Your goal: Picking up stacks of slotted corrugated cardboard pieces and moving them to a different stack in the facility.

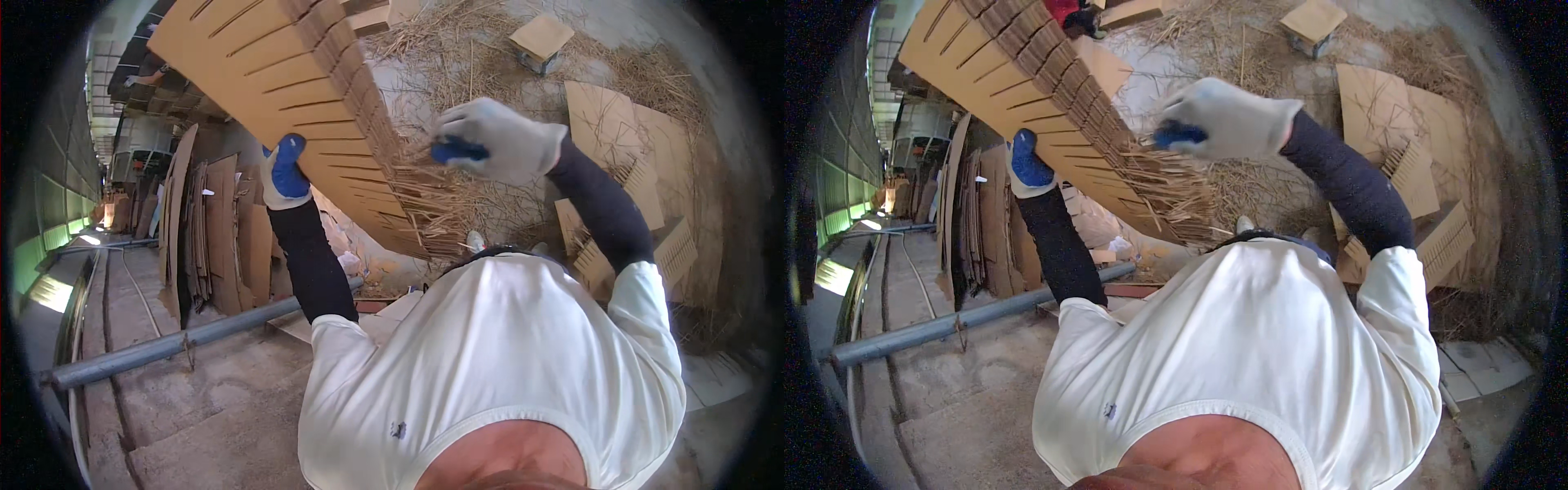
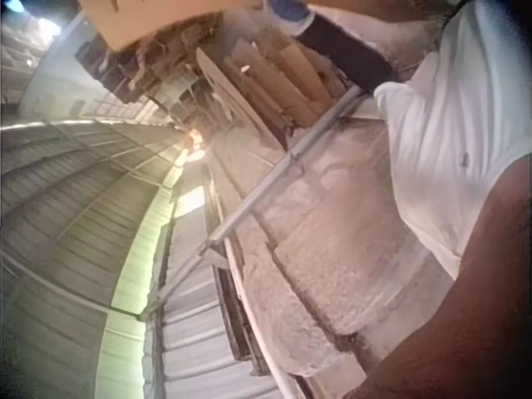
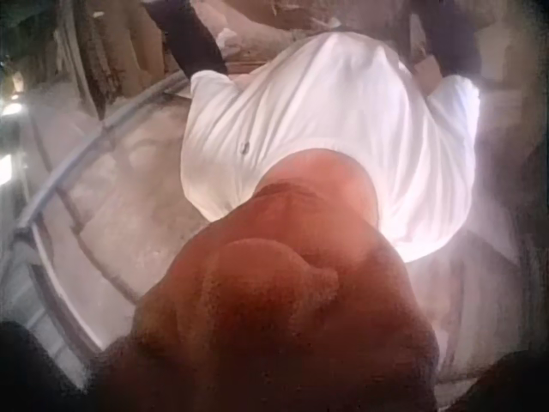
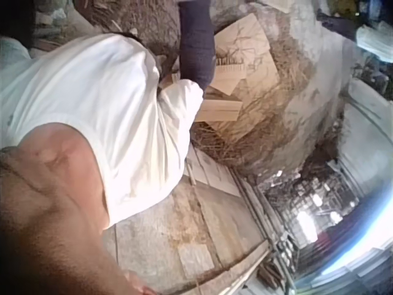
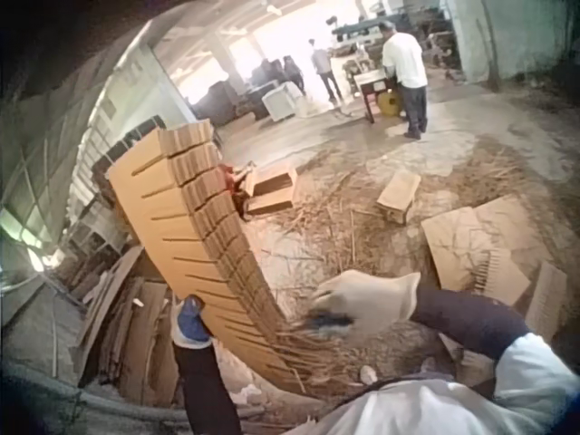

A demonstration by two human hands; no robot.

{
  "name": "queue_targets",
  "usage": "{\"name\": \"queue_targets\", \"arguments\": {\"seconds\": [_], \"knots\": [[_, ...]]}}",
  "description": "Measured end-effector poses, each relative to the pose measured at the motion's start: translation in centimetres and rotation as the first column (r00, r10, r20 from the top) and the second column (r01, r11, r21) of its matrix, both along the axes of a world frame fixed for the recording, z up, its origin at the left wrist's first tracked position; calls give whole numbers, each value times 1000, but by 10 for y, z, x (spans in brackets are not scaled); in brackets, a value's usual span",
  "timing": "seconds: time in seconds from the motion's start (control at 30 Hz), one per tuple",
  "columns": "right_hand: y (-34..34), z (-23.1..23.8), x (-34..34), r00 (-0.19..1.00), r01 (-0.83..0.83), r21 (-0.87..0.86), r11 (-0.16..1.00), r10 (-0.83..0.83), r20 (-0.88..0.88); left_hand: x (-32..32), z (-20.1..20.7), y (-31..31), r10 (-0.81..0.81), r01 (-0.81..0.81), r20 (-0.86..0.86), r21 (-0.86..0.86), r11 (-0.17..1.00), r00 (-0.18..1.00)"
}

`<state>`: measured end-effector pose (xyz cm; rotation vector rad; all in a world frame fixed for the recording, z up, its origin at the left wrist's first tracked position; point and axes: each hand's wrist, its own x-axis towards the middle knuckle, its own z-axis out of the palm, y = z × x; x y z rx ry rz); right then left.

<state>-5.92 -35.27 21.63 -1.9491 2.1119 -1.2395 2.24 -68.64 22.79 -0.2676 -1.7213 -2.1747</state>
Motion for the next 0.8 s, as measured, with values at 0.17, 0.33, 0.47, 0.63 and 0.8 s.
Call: {"name": "queue_targets", "arguments": {"seconds": [0.17, 0.33, 0.47, 0.63, 0.8], "knots": [[20, -13, -25, 921, 388, 300, 871, -355, -160, 11, -1, -23, 76, -78, -22, -111, 991, 997], [-8, 2, -3, 940, 263, 47, 964, -245, -239, 9, 7, 10, 98, -98, -11, -94, 991, 995], [-28, 29, 19, 945, 222, 330, 917, -119, -305, 7, -11, -15, -16, 13, -40, -79, 997, 999], [-26, 20, 19, 955, 27, 164, 986, 23, -297, 4, -8, -4, -60, 51, -71, -129, 990, 996], [-19, 2, 6, 992, 2, 96, 995, 11, -129, 11, -15, -25, -99, 97, -49, -38, 995, 994]]}}
